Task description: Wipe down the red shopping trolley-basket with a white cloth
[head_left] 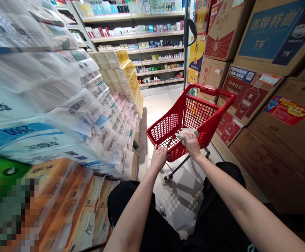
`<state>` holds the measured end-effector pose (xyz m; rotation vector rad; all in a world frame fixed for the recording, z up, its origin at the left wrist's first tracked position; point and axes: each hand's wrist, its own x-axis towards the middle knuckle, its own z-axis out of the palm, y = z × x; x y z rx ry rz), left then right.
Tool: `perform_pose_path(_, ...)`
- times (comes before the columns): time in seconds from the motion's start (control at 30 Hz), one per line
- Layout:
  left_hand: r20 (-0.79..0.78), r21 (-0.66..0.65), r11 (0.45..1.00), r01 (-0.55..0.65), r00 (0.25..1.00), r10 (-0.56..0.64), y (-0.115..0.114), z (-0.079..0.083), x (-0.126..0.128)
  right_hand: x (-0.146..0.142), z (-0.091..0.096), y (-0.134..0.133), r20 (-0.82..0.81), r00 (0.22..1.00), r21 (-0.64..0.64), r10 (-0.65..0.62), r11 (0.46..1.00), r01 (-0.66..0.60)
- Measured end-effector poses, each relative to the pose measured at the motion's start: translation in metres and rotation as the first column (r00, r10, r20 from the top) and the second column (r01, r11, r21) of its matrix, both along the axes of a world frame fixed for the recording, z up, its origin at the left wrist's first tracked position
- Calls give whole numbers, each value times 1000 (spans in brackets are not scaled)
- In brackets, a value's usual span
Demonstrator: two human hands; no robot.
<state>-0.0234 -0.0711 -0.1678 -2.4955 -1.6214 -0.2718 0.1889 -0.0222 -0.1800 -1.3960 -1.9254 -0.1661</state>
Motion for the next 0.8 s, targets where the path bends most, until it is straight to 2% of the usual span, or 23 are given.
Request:
perform_pose_path(0.1,5,4,1000,1,1000,-1,3,-2,-1,-11,-5,-14,-133,987,36,90,996,-86)
perform_pose_path(0.23,31,-4,1000,-1,1000,1,7,-3,-7,-7,-21,-30,-201,974,29,107,994,-103)
perform_pose_path(0.37,67,-7,1000,15,998,-14,10,-3,-13,-5,-33,-39,-55,979,-11,198,980,-199)
perform_pose_path(0.5,72,-13,1000,8,997,-7,9,-4,-15,-27,-28,-37,80,931,-23,356,934,-356)
perform_pose_path(0.6,81,-29,1000,13,997,-10,8,-7,-15,-43,-23,-35,133,900,-29,414,910,-414)
perform_pose_path(0.8,143,-32,998,57,988,-52,7,-9,-22,-38,-24,-36,206,850,94,484,855,-510)
